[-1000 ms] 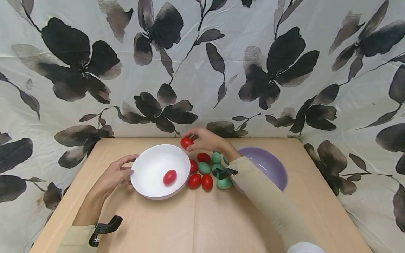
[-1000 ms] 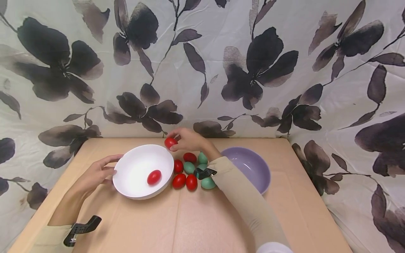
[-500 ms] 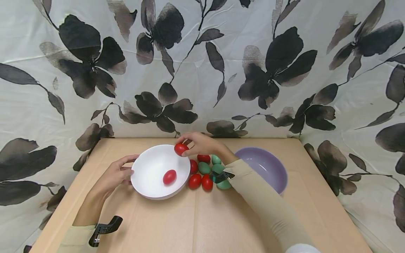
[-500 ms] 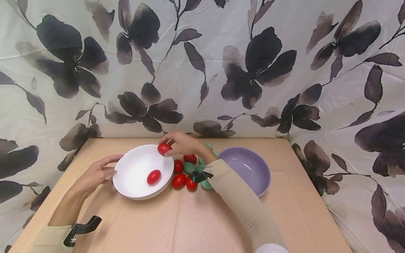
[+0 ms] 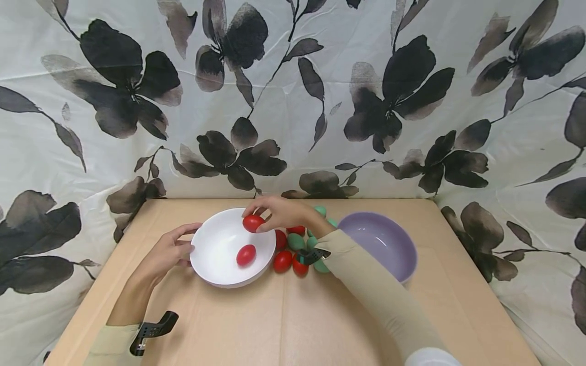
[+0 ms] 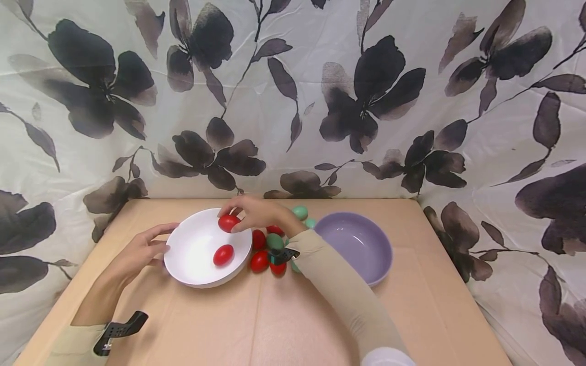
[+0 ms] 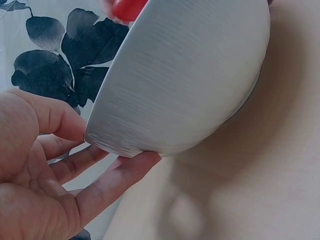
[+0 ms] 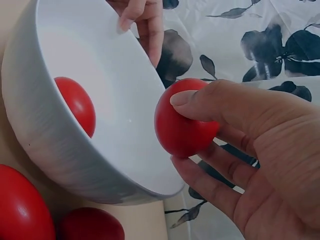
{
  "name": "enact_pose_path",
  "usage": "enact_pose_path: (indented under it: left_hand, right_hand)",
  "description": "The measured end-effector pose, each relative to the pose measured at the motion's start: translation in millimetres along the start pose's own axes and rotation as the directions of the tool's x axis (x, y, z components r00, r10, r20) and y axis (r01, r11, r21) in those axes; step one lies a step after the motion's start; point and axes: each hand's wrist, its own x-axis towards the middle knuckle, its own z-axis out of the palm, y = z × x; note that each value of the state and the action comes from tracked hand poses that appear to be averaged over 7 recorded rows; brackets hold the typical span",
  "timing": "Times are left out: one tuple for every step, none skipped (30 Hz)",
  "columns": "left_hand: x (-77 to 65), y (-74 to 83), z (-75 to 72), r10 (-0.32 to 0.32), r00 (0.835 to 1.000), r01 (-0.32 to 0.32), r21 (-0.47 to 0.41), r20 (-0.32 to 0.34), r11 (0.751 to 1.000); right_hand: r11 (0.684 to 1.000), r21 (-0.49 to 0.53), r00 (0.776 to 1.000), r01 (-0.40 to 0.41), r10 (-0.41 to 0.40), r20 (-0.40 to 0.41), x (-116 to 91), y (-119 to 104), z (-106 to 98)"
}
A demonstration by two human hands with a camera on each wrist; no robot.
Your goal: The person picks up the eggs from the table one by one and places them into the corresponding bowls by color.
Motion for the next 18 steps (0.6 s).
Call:
enact_pose_path:
  left_hand:
    - [-0.4, 0.3, 0.0, 0.0, 1.0, 0.0, 0.002, -0.001, 1.0]
    - [-0.8, 0.5, 0.1, -0.001, 1.0, 0.001, 0.004, -0.002, 1.0]
    - [-1.2, 0.6, 0.2, -0.001, 1.0, 0.001, 0.007, -0.002, 1.0]
    - [-0.3, 0.9, -0.4, -0.001, 1.0, 0.001, 0.01, -0.001, 1.0]
    - [0.5, 1.2, -0.9, -0.001, 1.0, 0.001, 0.013, 0.0, 1.0]
    - [1.4, 1.4, -1.5, -0.001, 1.0, 0.001, 0.015, 0.0, 1.0]
    - [2.2, 1.5, -2.0, -0.001, 1.0, 0.001, 0.018, 0.001, 1.0]
    - [3.0, 1.6, -2.5, -0.002, 1.0, 0.001, 0.019, 0.001, 1.0]
    - [3.9, 1.7, -3.0, -0.002, 1.0, 0.002, 0.022, 0.001, 1.0]
    - [4.7, 1.7, -3.5, -0.003, 1.0, 0.003, 0.023, 0.001, 1.0]
    - [5.5, 1.6, -4.1, -0.004, 1.0, 0.004, 0.024, 0.001, 1.0]
    - [6.2, 1.7, -4.6, -0.006, 1.0, 0.006, 0.023, 0.002, 1.0]
    - [6.9, 1.8, -5.2, -0.006, 1.0, 0.006, 0.021, 0.004, 1.0]
    - [7.5, 1.8, -5.8, -0.007, 1.0, 0.007, 0.019, 0.006, 1.0]
    - [8.3, 1.8, -6.4, -0.007, 1.0, 0.006, 0.017, 0.009, 1.0]
    - [8.9, 1.8, -7.0, -0.007, 1.0, 0.007, 0.014, 0.011, 1.0]
    - [9.5, 1.8, -7.7, -0.007, 1.0, 0.007, 0.013, 0.013, 1.0]
    - [10.2, 1.9, -8.3, -0.007, 1.0, 0.007, 0.009, 0.015, 1.0]
  right_hand:
    - [1.0, -0.003, 1.0, 0.003, -0.003, 0.007, 1.5, 0.6, 1.2]
    - [1.0, -0.005, 1.0, 0.005, -0.005, 0.014, 2.8, 1.0, 2.5]
    - [1.0, -0.01, 1.0, 0.003, -0.002, 0.02, 4.2, 1.7, 3.8]
    - [1.0, -0.019, 1.0, 0.001, -0.001, 0.022, 6.0, 2.5, 4.5]
    - [1.0, -0.029, 1.0, 0.0, 0.001, 0.024, 7.5, 3.0, 5.1]
    - [0.999, -0.042, 1.0, -0.002, 0.003, 0.024, 9.1, 3.5, 5.9]
    - [0.999, -0.054, 1.0, -0.001, 0.003, 0.024, 10.8, 3.9, 6.8]
    - [0.998, -0.064, 1.0, -0.001, 0.002, 0.025, 12.3, 4.1, 7.7]
    - [0.997, -0.076, 1.0, 0.0, 0.002, 0.025, 13.8, 4.1, 8.5]
    - [0.996, -0.091, 1.0, 0.0, 0.002, 0.024, 15.3, 4.0, 9.2]
    - [0.995, -0.104, 1.0, 0.0, 0.002, 0.025, 16.9, 4.3, 10.3]
    - [0.993, -0.117, 1.0, 0.0, 0.003, 0.024, 18.8, 4.7, 11.6]
    - [0.992, -0.127, 1.0, 0.0, 0.003, 0.025, 20.4, 4.8, 12.9]
    - [0.991, -0.136, 1.0, -0.004, 0.008, 0.026, 21.8, 5.0, 14.0]
    - [0.989, -0.145, 1.0, -0.008, 0.013, 0.028, 23.2, 5.2, 15.1]
    - [0.989, -0.15, 0.999, -0.011, 0.016, 0.03, 24.7, 5.8, 16.2]
    - [0.988, -0.152, 0.999, -0.014, 0.019, 0.034, 26.3, 6.6, 17.4]
    - [0.988, -0.152, 0.999, -0.017, 0.023, 0.039, 27.6, 6.9, 18.3]
